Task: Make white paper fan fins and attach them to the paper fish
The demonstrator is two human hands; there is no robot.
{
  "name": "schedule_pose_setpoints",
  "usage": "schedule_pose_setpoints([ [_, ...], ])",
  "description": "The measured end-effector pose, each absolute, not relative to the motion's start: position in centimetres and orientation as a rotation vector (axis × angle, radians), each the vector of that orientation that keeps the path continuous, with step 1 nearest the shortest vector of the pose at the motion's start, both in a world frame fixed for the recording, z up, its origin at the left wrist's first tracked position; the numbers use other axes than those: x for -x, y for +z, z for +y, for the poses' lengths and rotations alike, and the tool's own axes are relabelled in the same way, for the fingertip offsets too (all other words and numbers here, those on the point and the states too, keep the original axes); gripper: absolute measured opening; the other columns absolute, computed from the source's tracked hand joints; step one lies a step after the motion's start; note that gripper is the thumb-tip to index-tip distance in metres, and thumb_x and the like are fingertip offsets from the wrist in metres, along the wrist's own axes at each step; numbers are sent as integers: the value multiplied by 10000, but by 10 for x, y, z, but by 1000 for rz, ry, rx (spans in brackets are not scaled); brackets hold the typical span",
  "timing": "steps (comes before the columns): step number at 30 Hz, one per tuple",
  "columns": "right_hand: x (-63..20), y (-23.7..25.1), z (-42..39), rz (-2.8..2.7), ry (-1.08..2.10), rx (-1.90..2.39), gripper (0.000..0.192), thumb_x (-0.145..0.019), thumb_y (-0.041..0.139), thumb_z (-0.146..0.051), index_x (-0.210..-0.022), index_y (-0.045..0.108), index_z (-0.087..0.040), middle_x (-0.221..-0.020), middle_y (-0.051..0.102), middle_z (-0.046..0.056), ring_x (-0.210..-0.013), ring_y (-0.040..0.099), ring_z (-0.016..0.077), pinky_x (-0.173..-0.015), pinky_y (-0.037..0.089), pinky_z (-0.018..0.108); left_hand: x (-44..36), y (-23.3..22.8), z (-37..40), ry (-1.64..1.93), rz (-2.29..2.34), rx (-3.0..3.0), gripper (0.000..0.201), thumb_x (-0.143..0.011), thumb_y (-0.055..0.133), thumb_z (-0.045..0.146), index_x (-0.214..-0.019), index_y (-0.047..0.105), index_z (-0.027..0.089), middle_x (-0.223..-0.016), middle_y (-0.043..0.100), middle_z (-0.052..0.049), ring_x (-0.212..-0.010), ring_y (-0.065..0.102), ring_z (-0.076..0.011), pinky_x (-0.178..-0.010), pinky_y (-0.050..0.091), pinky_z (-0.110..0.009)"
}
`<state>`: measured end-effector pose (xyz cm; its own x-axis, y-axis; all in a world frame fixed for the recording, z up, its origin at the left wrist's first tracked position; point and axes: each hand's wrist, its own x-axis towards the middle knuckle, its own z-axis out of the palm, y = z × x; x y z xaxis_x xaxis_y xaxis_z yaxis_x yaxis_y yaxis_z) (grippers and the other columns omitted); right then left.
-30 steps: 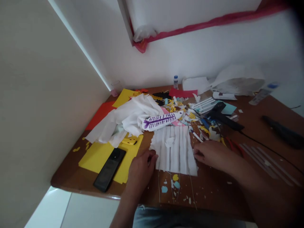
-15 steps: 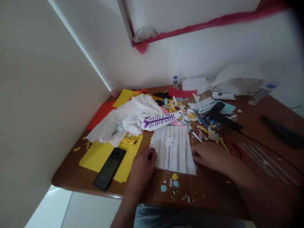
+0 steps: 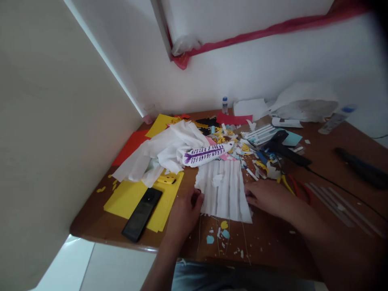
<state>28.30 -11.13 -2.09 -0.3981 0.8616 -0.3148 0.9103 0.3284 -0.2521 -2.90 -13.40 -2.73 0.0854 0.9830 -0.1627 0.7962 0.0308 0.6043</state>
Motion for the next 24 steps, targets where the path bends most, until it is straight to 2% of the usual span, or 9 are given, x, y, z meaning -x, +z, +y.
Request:
schedule_pose_setpoints([
  [6,-287,-29,-108,2443,-634,-1654,68,-964,694,-277,-972,744,-232,-927,815,76,-876,770,273,-649,343,301,33,-19,-128,306,1577,-1974,299,-1116,475,389,-1068,744,268,-1043,801,-45,-925,733,-244,-824,486,-335],
  [10,-289,-31,-107,2446,-634,-1666,66,-948,711,-272,-982,757,-239,-926,818,70,-862,765,264,-646,345,295,38,-13,-118,279,1399,-2050,207,-1054,547,271,-1054,753,269,-1158,783,-50,-1001,726,-241,-880,507,-330],
  [13,-288,-28,-108,2456,-633,-1671,68,-946,704,-255,-936,770,-241,-916,820,72,-872,769,269,-652,355,297,39,-16,-116,322,1438,-2027,129,-1011,598,237,-1023,725,253,-1082,782,-42,-970,725,-242,-863,509,-334],
  [16,-285,-24,-109,2473,-654,-1635,77,-947,702,-240,-915,772,-240,-944,828,70,-893,775,272,-668,374,297,35,-21,-120,385,1507,-2001,155,-1046,570,287,-1049,721,254,-1030,787,-42,-947,726,-251,-873,513,-358],
  [20,-279,-19,-111,2486,-665,-1589,88,-964,680,-228,-967,768,-229,-1013,828,80,-942,772,264,-675,387,291,24,-23,-128,436,1520,-1964,230,-1085,531,361,-1142,729,259,-1103,798,-61,-975,742,-258,-891,530,-371],
  [24,-272,-16,-114,2506,-686,-1585,95,-964,665,-221,-976,758,-232,-981,819,66,-909,766,246,-645,347,299,13,-19,-129,447,1499,-1953,211,-1074,564,373,-1097,736,255,-1101,803,-68,-980,751,-258,-904,543,-361],
])
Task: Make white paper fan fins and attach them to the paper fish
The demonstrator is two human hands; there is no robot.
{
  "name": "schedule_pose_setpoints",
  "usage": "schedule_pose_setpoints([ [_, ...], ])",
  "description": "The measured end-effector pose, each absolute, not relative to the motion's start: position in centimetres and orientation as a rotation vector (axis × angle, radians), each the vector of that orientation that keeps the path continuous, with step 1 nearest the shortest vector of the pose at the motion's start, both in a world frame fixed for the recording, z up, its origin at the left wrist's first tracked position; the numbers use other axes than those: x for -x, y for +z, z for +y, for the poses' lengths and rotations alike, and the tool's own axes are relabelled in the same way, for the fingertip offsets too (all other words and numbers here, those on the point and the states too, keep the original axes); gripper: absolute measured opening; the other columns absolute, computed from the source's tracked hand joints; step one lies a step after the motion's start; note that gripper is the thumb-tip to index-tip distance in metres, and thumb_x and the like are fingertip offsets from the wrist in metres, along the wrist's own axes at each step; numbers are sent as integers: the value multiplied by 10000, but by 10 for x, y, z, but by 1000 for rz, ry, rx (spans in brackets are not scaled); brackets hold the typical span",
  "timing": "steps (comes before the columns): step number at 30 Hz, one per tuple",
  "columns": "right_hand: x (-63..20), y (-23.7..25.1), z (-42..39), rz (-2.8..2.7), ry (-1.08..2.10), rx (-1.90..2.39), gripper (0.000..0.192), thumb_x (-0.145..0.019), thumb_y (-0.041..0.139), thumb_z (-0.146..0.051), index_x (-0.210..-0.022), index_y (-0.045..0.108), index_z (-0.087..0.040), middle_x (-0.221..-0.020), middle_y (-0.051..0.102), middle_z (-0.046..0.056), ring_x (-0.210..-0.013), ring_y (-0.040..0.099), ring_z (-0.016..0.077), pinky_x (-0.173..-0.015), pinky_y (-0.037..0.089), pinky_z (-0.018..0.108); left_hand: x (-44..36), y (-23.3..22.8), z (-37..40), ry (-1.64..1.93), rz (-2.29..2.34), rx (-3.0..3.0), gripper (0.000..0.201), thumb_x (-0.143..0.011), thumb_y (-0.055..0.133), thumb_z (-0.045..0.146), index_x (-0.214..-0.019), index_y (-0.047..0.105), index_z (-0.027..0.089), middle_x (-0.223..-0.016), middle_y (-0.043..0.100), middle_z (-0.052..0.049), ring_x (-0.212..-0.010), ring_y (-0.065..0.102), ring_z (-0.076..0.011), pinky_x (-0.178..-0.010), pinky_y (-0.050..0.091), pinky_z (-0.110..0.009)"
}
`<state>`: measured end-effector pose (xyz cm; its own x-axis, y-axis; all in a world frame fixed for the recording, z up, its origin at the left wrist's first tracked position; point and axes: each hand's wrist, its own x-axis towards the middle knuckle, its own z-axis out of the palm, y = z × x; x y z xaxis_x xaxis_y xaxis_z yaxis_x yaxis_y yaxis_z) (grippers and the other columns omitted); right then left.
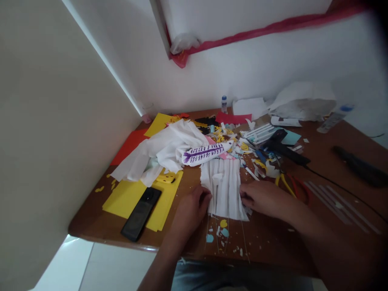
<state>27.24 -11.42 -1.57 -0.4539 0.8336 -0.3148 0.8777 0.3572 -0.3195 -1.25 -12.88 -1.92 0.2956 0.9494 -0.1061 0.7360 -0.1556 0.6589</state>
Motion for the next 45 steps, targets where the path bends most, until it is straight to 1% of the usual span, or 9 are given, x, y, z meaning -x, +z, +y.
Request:
schedule_pose_setpoints([
  [12,-256,-19,-116,2555,-642,-1524,147,-995,623,-249,-995,762,-202,-957,820,101,-897,762,256,-668,362,318,-9,-18,-127,417,1437,-1939,138,-1022,643,288,-1085,756,241,-1079,810,-51,-976,751,-237,-880,531,-336],
  [17,-251,-11,-116,2513,-639,-1537,169,-1013,617,-259,-1003,774,-197,-999,833,118,-921,776,270,-681,379,319,-18,-20,-129,397,1427,-1894,162,-1020,654,303,-1100,783,247,-1077,825,-45,-979,771,-241,-891,540,-332],
  [24,-248,-11,-117,2501,-611,-1562,212,-1014,606,-258,-1103,786,-189,-1024,841,138,-930,787,280,-706,410,323,-33,-24,-138,451,1420,-1866,206,-1033,639,327,-1104,827,278,-1096,836,-45,-995,783,-237,-906,557,-325],
  [28,-248,-12,-116,2482,-629,-1585,208,-1022,614,-291,-1058,797,-199,-995,837,128,-915,786,273,-691,407,317,-40,-24,-142,455,1416,-1908,246,-1057,623,378,-1050,844,269,-1042,830,-53,-969,778,-239,-876,551,-322],
  [31,-248,-13,-115,2477,-638,-1594,192,-999,661,-325,-1035,805,-202,-983,837,122,-924,788,280,-684,407,316,-44,-24,-145,440,1420,-1937,219,-1008,722,442,-1050,847,267,-1032,823,-57,-965,769,-248,-885,544,-330],
  [35,-249,-14,-114,2468,-645,-1604,169,-963,652,-243,-1008,809,-201,-978,837,117,-928,788,273,-693,420,311,-55,-21,-152,278,1533,-1979,296,-904,844,496,-1074,820,255,-1053,802,-80,-983,759,-281,-840,525,-341],
  [40,-246,-15,-115,2456,-639,-1631,188,-974,641,-268,-982,812,-189,-1007,838,134,-957,789,278,-727,446,310,-75,-20,-163,45,1698,-2123,247,-956,774,331,-1165,724,208,-1142,748,-121,-967,750,-287,-757,490,-327],
  [42,-245,-15,-116,2446,-630,-1649,191,-975,643,-268,-968,813,-181,-1004,837,146,-955,792,286,-729,449,316,-80,-21,-165,12,1740,-2160,220,-974,722,267,-1182,698,201,-1130,737,-126,-934,748,-285,-717,473,-323],
  [45,-244,-15,-116,2442,-629,-1665,210,-987,647,-288,-964,825,-179,-1008,840,157,-962,794,300,-735,457,325,-78,-21,-163,13,1758,-2174,155,-1006,659,259,-1149,687,207,-1094,742,-117,-912,746,-279,-700,459,-320],
])
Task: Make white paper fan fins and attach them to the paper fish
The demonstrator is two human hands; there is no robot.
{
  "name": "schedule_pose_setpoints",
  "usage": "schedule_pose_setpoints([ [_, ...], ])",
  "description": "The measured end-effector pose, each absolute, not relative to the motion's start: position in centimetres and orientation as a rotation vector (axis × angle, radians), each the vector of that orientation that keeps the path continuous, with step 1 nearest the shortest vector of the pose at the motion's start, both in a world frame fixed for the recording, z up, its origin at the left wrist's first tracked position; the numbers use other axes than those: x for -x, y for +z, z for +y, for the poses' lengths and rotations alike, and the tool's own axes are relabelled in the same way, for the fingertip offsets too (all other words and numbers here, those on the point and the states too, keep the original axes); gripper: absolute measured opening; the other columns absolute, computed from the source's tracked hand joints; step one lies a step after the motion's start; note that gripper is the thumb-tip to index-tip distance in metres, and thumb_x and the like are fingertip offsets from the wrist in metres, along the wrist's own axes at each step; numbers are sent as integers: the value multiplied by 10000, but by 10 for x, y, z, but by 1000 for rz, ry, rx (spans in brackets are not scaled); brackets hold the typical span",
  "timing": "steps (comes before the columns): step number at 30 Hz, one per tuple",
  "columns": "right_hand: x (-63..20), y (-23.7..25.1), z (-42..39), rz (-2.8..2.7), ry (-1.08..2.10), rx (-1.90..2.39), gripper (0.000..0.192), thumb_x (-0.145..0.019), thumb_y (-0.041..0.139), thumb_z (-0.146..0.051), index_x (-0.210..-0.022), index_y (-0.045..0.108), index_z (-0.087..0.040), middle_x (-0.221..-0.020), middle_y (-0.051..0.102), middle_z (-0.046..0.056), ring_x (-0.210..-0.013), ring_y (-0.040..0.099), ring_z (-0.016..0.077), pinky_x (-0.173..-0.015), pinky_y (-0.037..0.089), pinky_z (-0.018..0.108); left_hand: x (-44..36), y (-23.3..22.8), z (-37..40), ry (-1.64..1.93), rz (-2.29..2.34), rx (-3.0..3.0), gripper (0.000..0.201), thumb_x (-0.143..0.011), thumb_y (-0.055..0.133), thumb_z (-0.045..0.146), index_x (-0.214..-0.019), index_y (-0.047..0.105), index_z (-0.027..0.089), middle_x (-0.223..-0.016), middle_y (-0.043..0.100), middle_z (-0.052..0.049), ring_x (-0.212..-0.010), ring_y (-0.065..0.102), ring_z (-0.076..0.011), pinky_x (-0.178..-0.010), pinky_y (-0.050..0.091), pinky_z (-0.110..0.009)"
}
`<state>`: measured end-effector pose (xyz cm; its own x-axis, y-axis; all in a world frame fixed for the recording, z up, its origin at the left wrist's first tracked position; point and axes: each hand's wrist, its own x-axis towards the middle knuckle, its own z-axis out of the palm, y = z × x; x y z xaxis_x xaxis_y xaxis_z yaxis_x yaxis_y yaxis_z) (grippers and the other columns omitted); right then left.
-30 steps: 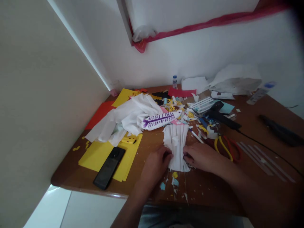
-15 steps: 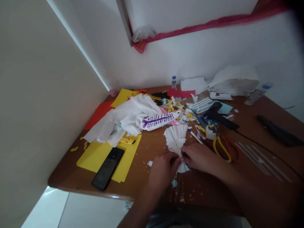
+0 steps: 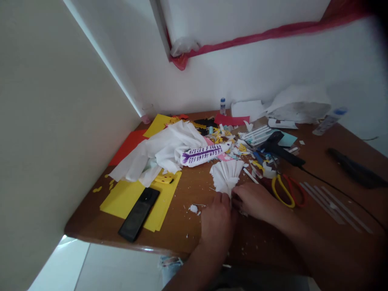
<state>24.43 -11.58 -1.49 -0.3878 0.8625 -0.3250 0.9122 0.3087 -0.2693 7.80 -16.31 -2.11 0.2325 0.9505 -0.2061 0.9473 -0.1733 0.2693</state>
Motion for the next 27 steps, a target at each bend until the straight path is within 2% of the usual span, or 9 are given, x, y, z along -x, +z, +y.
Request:
schedule_pose_setpoints([
  [6,-249,-7,-115,2528,-700,-1593,248,-1042,632,-359,-1105,853,-267,-1026,858,90,-1013,789,272,-793,469,309,-53,-23,-153,106,1803,-2062,124,-1028,638,280,-1138,675,238,-1033,790,-84,-918,764,-261,-717,424,-307],
  [13,-248,-4,-118,2610,-730,-1571,309,-1060,608,-349,-926,846,-205,-927,845,107,-874,770,246,-730,430,301,-31,-29,-149,338,1868,-2031,74,-1030,632,262,-1100,648,246,-970,787,-52,-875,758,-257,-713,427,-310],
  [16,-250,-4,-118,2688,-927,-1624,370,-1090,558,-392,-911,816,-197,-856,818,84,-805,743,224,-719,434,299,-26,-26,-148,538,1861,-2087,41,-1034,640,277,-1005,640,248,-982,787,-56,-931,750,-250,-794,475,-323],
  [19,-250,-4,-117,2792,-1267,-1739,412,-1088,551,-537,-982,769,-204,-901,799,62,-842,724,224,-764,488,302,-26,-19,-145,708,1729,-2262,164,-1065,606,279,-907,634,247,-1023,790,-74,-980,734,-243,-881,498,-351],
  [23,-243,-7,-116,2698,-1639,-2095,518,-1045,525,-687,-892,689,-220,-790,738,37,-815,704,244,-788,551,344,-36,-9,-129,779,1428,-2481,265,-1116,508,259,-903,666,246,-1097,800,-85,-1037,719,-245,-953,489,-389],
  [25,-239,-7,-114,2597,-1695,-2308,513,-1031,520,-697,-874,667,-231,-730,709,25,-754,691,241,-773,564,358,-42,-5,-115,764,1329,-2507,245,-1103,511,230,-922,675,240,-1082,796,-87,-1041,712,-249,-976,490,-400],
  [27,-239,-6,-110,2541,-1702,-2459,488,-1023,531,-687,-889,671,-239,-713,709,23,-723,691,240,-757,573,360,-48,-2,-100,796,1284,-2445,131,-1051,580,217,-949,661,230,-1063,780,-89,-1036,706,-252,-966,508,-393],
])
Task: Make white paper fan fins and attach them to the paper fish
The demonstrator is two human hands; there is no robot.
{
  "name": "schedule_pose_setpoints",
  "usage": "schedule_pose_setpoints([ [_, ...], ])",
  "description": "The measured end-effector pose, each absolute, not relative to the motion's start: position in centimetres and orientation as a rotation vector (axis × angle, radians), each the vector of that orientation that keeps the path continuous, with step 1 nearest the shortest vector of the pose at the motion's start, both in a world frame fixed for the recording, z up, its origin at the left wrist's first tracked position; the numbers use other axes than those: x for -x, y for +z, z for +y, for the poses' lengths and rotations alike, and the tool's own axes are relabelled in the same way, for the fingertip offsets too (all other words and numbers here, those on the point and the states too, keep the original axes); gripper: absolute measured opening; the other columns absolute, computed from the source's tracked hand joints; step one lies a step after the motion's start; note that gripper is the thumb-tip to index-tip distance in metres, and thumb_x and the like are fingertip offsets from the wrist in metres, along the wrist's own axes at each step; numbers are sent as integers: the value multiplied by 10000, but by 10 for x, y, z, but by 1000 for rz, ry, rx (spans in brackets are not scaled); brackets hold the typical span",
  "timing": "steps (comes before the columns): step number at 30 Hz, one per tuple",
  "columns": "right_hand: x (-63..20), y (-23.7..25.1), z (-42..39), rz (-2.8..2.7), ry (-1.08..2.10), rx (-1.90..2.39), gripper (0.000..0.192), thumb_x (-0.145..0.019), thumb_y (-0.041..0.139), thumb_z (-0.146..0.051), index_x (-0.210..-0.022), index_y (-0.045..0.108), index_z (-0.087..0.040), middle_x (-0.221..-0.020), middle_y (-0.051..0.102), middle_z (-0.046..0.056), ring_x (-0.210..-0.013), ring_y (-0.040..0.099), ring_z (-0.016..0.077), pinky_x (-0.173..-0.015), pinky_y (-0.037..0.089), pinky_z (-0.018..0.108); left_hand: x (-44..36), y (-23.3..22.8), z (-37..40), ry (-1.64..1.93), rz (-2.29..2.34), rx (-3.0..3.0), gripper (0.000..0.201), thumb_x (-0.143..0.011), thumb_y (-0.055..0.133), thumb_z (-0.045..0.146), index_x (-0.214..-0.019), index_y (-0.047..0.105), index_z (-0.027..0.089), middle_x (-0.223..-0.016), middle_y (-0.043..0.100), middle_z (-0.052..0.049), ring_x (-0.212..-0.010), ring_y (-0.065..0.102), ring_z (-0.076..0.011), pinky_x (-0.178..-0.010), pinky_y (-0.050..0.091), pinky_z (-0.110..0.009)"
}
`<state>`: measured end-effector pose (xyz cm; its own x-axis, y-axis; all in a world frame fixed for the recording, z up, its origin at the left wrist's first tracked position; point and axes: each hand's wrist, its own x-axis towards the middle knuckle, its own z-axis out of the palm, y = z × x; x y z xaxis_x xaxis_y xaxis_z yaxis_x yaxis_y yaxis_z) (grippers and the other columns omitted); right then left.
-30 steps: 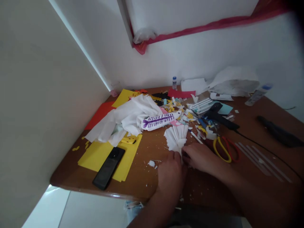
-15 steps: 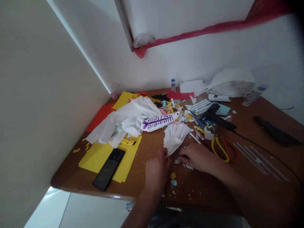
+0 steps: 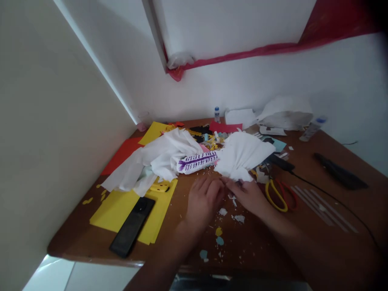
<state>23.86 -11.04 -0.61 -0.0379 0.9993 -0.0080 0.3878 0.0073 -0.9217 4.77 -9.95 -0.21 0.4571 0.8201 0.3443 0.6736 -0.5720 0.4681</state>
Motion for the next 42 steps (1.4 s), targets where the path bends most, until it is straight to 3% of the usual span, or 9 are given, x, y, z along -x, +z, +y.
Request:
schedule_pose_setpoints([
  [1,-240,-5,-107,-1503,1001,1473,487,-1018,537,-690,-883,678,-243,-695,705,22,-714,693,244,-746,577,361,-50,-1,-92,829,1282,-2373,31,-1013,630,224,-987,649,225,-1057,768,-86,-1015,704,-249,-937,524,-381],
  [5,-250,1,-87,-1541,903,1355,465,-999,601,-683,-835,729,-268,-642,705,23,-835,746,300,-839,610,404,-54,8,-68,835,1197,-2093,292,-966,680,293,-1233,588,222,-1064,752,-53,-899,704,-215,-805,562,-333],
  [10,-251,0,-62,-1678,853,1197,288,-990,702,-552,-1034,772,-276,-928,823,46,-1122,756,333,-1101,549,492,-50,8,-57,665,1026,-2276,238,-1108,423,312,-1036,630,219,-1011,757,-91,-891,697,-244,-845,556,-383],
  [13,-247,-8,-62,-1526,846,1254,351,-959,771,-507,-1202,680,-269,-1009,824,52,-934,779,295,-904,622,447,-45,-4,-58,696,1106,-2286,264,-1121,377,282,-1057,624,213,-974,751,-101,-834,688,-250,-805,538,-383],
  [18,-246,-26,-74,-1271,460,1263,696,-858,918,-474,-1358,470,-292,-819,718,-44,-690,700,213,-676,583,340,-42,-23,-61,711,1191,-2291,224,-1105,419,229,-1059,638,209,-935,752,-94,-788,682,-245,-735,504,-354],
  [24,-251,-20,-76,-1667,75,1283,116,-1059,704,-366,-1109,747,-270,-1052,824,67,-908,784,231,-848,613,364,-40,-28,-60,701,1301,-2420,177,-1056,494,180,-1087,668,183,-925,745,-98,-810,693,-249,-734,483,-336],
  [30,-270,-4,-85,-1486,-101,1466,225,-1046,715,-425,-1018,774,-210,-900,817,70,-722,755,219,-763,608,343,-32,-25,-62,706,1324,-2262,231,-1090,451,236,-1075,678,191,-868,755,-86,-713,683,-238,-671,446,-329],
  [37,-280,-29,-77,-2012,46,1581,423,-1072,585,-322,-1486,638,-256,-1393,736,145,-1213,735,335,-912,612,444,-28,-19,-55,935,1072,-1717,407,-1154,396,461,-1158,725,223,-1101,846,-96,-1021,776,-273,-984,568,-393],
  [42,-251,-26,-90,-1984,335,1475,291,-1128,506,-420,-1073,737,-251,-1018,794,101,-982,758,288,-880,587,416,-26,-23,-49,1049,1099,-1573,427,-1135,470,522,-1256,722,200,-1272,822,-116,-1239,735,-284,-1174,501,-435],
])
